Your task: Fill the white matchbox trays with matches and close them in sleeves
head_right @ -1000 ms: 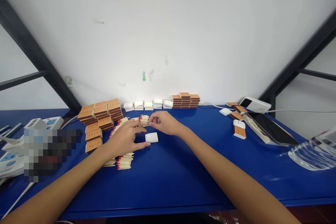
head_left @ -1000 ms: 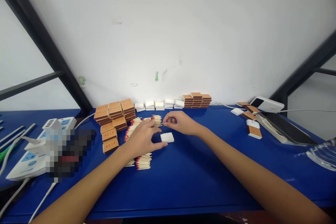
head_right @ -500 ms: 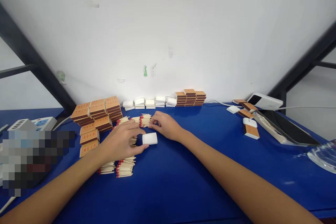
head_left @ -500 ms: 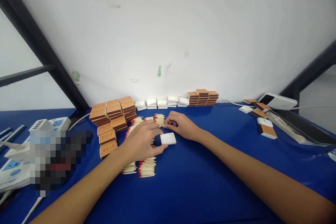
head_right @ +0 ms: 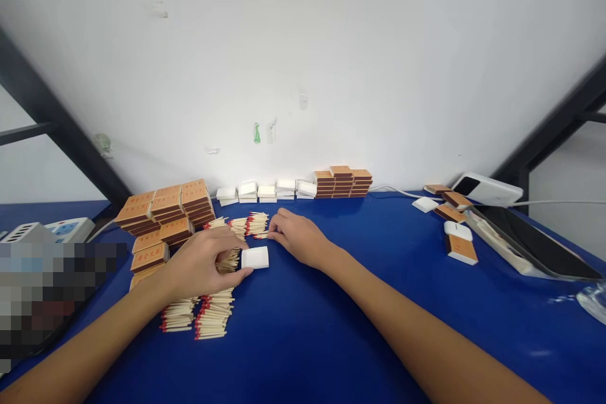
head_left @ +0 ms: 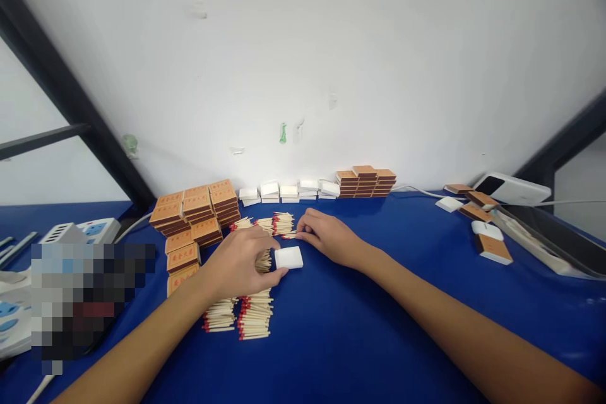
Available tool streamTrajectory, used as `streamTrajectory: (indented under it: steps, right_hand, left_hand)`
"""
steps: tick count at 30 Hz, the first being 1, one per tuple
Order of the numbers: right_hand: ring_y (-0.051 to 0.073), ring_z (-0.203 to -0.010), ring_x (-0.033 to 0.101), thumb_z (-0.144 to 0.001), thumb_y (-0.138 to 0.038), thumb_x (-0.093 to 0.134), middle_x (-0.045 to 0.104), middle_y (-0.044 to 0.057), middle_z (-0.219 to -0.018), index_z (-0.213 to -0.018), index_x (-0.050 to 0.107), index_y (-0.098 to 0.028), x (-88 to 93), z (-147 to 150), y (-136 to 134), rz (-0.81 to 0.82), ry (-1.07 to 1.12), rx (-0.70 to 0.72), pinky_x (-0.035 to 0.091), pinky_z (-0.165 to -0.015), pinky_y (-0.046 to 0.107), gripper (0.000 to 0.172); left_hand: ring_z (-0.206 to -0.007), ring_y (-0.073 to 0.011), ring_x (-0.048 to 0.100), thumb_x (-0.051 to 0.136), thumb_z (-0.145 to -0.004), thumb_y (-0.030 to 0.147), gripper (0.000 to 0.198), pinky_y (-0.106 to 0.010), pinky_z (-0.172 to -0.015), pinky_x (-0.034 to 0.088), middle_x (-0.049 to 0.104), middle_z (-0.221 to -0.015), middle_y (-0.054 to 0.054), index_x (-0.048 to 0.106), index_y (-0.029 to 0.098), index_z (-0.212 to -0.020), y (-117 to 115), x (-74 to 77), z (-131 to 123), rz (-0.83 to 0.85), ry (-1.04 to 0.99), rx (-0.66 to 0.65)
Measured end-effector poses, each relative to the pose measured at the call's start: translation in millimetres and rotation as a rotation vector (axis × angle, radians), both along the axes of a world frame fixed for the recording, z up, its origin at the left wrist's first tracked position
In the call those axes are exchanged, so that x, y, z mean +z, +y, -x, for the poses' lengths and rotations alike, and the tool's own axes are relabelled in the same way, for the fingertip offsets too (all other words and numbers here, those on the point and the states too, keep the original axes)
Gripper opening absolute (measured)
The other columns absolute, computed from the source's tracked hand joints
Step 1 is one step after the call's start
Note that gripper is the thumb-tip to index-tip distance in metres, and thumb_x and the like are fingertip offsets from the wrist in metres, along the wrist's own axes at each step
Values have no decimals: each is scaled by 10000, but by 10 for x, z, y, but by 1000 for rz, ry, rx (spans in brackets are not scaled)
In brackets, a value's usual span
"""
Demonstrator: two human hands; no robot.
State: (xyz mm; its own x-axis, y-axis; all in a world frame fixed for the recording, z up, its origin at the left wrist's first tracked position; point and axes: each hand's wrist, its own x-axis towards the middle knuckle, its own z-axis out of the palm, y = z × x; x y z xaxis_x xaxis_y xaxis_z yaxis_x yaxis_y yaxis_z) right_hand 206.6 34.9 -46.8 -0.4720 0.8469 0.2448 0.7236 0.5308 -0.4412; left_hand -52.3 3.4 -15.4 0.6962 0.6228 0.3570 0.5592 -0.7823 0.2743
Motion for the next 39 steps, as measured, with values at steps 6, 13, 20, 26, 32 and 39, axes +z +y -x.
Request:
streamTrajectory:
  steps: [6, 13, 20, 26, 32, 39]
  right_hand:
    - [154, -788, 584, -1080, -256, 584, 636, 45, -1096, -1087, 630, -217, 25, -186, -97, -42, -83, -42, 417, -713, 288, 61]
    - [147, -794, 605, -1080, -219, 571, 621, 33, -1052, -1021, 642, -211, 109, -207, -111, 35, -87, -15, 458, -749, 284, 93]
    - [163, -775, 623, -1099, -238, 540, 653, 47, -1063, -1037, 625, -198, 93, -151, -132, -35, -229, -24, 435, -695, 294, 113]
    - [157, -785, 632, -1078, -260, 610, 648, 42, -1098, -1148, 623, -211, 59, -104, -141, -72, -176, -21, 433, -688, 282, 87]
    - [161, -807, 645, -1097, -283, 573, 638, 45, -1090, -1058, 635, -210, 38, -115, -151, -34, -140, -25, 465, -723, 290, 103]
    - [167, -791, 636, -1100, -264, 550, 646, 50, -1079, -1041, 617, -203, 73, -130, -186, -43, -210, -31, 443, -695, 294, 108]
  left_hand:
    - [-947, -267, 753, 769, -895, 422, 280, -380, -803, 579, 809, -991, -70, 792, 201, -1067, 97, -38, 53, -49, 11, 46]
    - [-866, -243, 735, 779, -906, 417, 234, -364, -739, 554, 792, -948, -54, 789, 213, -1020, 131, -32, 78, -81, 42, 61]
    - [-887, -246, 754, 786, -909, 401, 257, -365, -752, 571, 810, -968, -54, 787, 199, -1066, 133, -48, 49, -85, 22, 43]
    - [-859, -250, 760, 798, -897, 394, 271, -375, -755, 581, 808, -910, -52, 790, 188, -1073, 99, -86, 16, -82, 22, 17]
    - [-864, -244, 737, 776, -918, 413, 277, -381, -758, 571, 798, -923, -52, 792, 197, -1090, 60, -114, -12, -48, 0, 15]
    - [-877, -232, 686, 781, -913, 419, 232, -381, -784, 543, 754, -904, -50, 793, 215, -1024, 31, -106, -58, 20, -12, 20]
